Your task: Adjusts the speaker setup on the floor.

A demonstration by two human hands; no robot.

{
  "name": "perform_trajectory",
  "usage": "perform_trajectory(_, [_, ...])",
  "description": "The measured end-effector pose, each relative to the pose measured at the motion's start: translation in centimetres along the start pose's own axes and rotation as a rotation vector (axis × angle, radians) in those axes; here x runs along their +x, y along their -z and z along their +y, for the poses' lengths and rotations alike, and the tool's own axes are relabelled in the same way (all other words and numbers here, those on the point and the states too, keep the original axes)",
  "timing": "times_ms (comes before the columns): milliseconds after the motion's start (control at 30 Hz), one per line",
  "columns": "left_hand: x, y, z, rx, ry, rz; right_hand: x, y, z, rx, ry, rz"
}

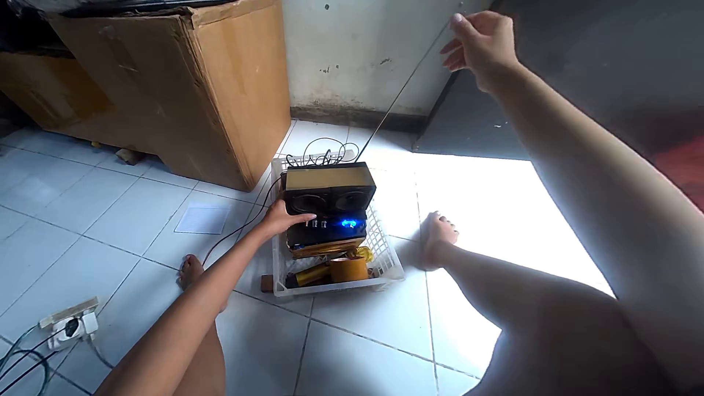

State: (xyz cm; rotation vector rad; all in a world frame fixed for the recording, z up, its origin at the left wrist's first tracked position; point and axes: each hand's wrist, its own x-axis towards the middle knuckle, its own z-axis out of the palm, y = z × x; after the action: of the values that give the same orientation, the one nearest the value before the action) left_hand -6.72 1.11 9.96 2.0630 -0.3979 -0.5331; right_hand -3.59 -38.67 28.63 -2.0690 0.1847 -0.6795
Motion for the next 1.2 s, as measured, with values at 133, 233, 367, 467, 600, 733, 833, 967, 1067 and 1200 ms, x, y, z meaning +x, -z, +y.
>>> perform_trajectory(133, [0.1, -0.3, 0.2, -0.033, 0.01, -0.001, -5.0, -2.9, 3.3, 0.021, -0.135, -0.125])
perform_trajectory(233, [0.2, -0.4, -0.1, -0.042, -0.025, -0.008, -9.7, -5.9, 7.0, 0.004, -0.441, -0.503])
perform_trajectory(367, [-0.3, -0.4, 0.3, -0.066, -0.045, -0.028, -15.8, -10.5, 9.2, 0.241, -0.82, -0.719])
perform_trajectory(467, [-0.9, -0.4, 1.1, -0.071, -0.01, -0.013, -16.9, -12.0, 7.5, 0.367, -0.893, -0.745])
perform_trajectory(600, [-1.7, -1.1, 2.2, -0.178, 0.125, 0.048, -15.9, -12.5, 6.0, 0.333, -0.93, -0.702])
perform_trajectory(733, [-2.5, -1.8, 2.6, -0.239, 0.181, 0.083, -14.9, -13.5, 6.6, 0.343, -0.929, -0.689])
perform_trajectory(833, [-2.4, -2.4, 2.2, -0.338, 0.169, 0.148, -14.5, -13.7, 6.1, 0.314, -0.911, -0.707])
perform_trajectory(967, [-1.9, -2.4, 2.0, -0.319, 0.107, 0.148, -14.6, -13.8, 6.2, 0.366, -0.955, -0.66])
perform_trajectory(1067, [-1.3, -2.6, 1.9, -0.289, 0.061, 0.191, -15.0, -13.8, 6.1, 0.391, -0.946, -0.632])
perform_trajectory(1200, [-0.6, -2.2, 1.9, -0.256, 0.078, 0.199, -15.3, -13.8, 5.7, 0.377, -0.913, -0.597])
